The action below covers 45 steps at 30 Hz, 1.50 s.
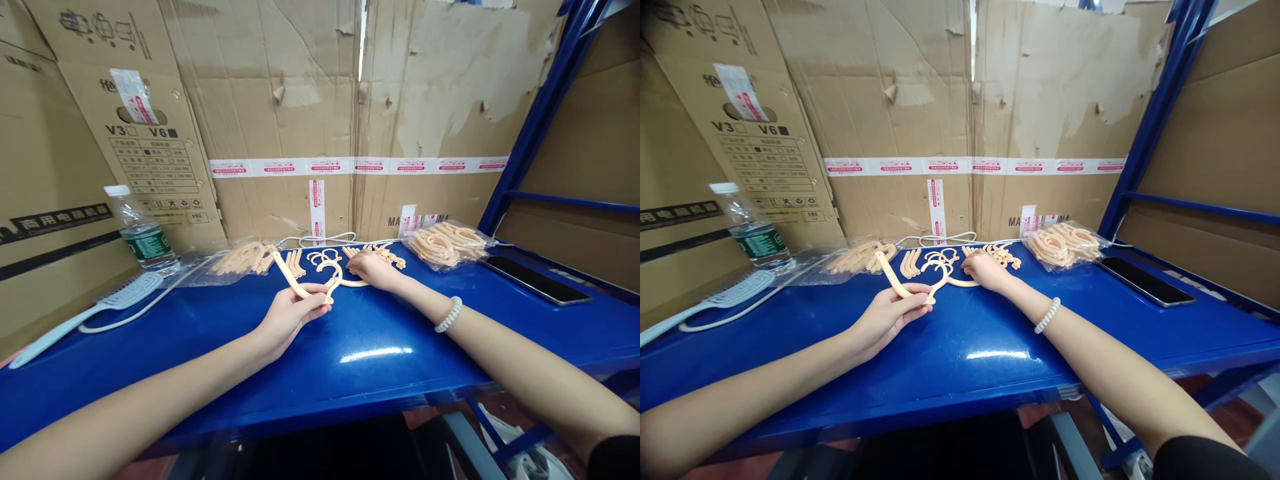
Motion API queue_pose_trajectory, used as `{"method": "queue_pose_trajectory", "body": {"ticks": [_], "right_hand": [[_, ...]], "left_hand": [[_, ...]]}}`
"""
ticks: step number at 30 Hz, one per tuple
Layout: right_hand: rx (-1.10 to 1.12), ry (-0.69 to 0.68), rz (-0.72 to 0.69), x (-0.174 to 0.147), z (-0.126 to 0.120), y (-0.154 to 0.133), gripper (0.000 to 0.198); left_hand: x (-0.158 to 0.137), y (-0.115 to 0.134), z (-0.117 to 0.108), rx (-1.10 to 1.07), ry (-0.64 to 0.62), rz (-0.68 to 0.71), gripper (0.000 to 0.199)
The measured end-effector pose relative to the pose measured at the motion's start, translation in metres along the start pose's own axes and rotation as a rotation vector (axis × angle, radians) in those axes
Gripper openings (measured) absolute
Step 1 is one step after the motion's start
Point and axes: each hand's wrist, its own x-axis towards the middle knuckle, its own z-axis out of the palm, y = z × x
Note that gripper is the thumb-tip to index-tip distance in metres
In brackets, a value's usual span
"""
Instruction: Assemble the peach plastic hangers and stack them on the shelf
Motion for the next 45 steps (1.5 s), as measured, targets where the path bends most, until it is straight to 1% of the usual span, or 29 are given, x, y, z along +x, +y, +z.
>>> {"method": "queue_pose_trajectory", "body": {"ticks": [3, 5, 6, 7, 9, 11, 13, 15, 17, 19, 21, 23, 25, 27, 30, 32, 33, 39, 45], "right_hand": [[0.051, 0.037, 0.045, 0.000, 0.000, 0.001, 0.019], [0.139, 0.112, 0.112, 0.001, -0.002, 0.000, 0.017], [0.205, 0.172, 0.155, 0.000, -0.003, -0.001, 0.016], [0.293, 0.243, 0.203, 0.000, -0.005, -0.003, 0.014], [0.536, 0.381, 0.290, -0.002, -0.012, -0.012, 0.013], [0.821, 0.476, 0.345, -0.006, -0.019, -0.027, 0.019], [1.068, 0.504, 0.355, -0.010, -0.026, -0.047, 0.025], [1.240, 0.476, 0.364, -0.014, -0.030, -0.066, 0.028], [1.357, 0.447, 0.397, -0.017, -0.030, -0.081, 0.028], [1.432, 0.412, 0.440, -0.018, -0.027, -0.088, 0.028], [1.486, 0.379, 0.477, -0.019, -0.022, -0.090, 0.027], [1.535, 0.379, 0.512, -0.019, -0.018, -0.088, 0.027], [1.583, 0.401, 0.550, -0.020, -0.016, -0.085, 0.034], [1.634, 0.391, 0.584, -0.020, -0.015, -0.082, 0.041], [1.703, 0.264, 0.591, -0.020, -0.013, -0.079, 0.034], [1.712, 0.166, 0.569, -0.020, -0.012, -0.079, 0.028], [1.697, 0.138, 0.557, -0.020, -0.011, -0.080, 0.027], [1.522, 0.142, 0.464, -0.020, -0.015, -0.085, 0.032], [1.412, 0.010, 0.312, -0.019, -0.021, -0.087, 0.028]], "left_hand": [[0.000, -0.001, -0.002, -0.024, 0.010, -0.009, 0.011], [0.000, -0.001, -0.003, -0.038, 0.005, -0.012, 0.011], [0.000, -0.001, -0.003, -0.043, 0.002, -0.014, 0.012], [0.001, -0.001, -0.004, -0.047, -0.002, -0.015, 0.012], [0.001, -0.002, -0.004, -0.054, -0.008, -0.016, 0.012], [0.002, -0.002, -0.004, -0.061, -0.011, -0.014, 0.013], [0.003, -0.002, -0.004, -0.063, -0.019, -0.010, 0.015], [0.003, -0.003, -0.004, -0.058, -0.038, 0.002, 0.018], [0.004, -0.003, -0.005, -0.051, -0.063, 0.016, 0.021], [0.004, -0.004, -0.006, -0.047, -0.086, 0.026, 0.024], [0.004, -0.005, -0.006, -0.043, -0.098, 0.028, 0.027], [0.004, -0.004, -0.006, -0.035, -0.102, 0.028, 0.029], [0.004, -0.004, -0.006, -0.017, -0.108, 0.039, 0.031], [0.004, -0.003, -0.006, 0.005, -0.120, 0.058, 0.031], [0.005, -0.003, -0.007, 0.012, -0.126, 0.084, 0.030], [0.006, -0.004, -0.008, 0.007, -0.123, 0.095, 0.029], [0.006, -0.004, -0.008, 0.007, -0.121, 0.096, 0.028], [0.007, -0.003, -0.008, 0.008, -0.132, 0.095, 0.028], [0.005, -0.003, -0.007, -0.005, -0.177, 0.097, 0.027]]}}
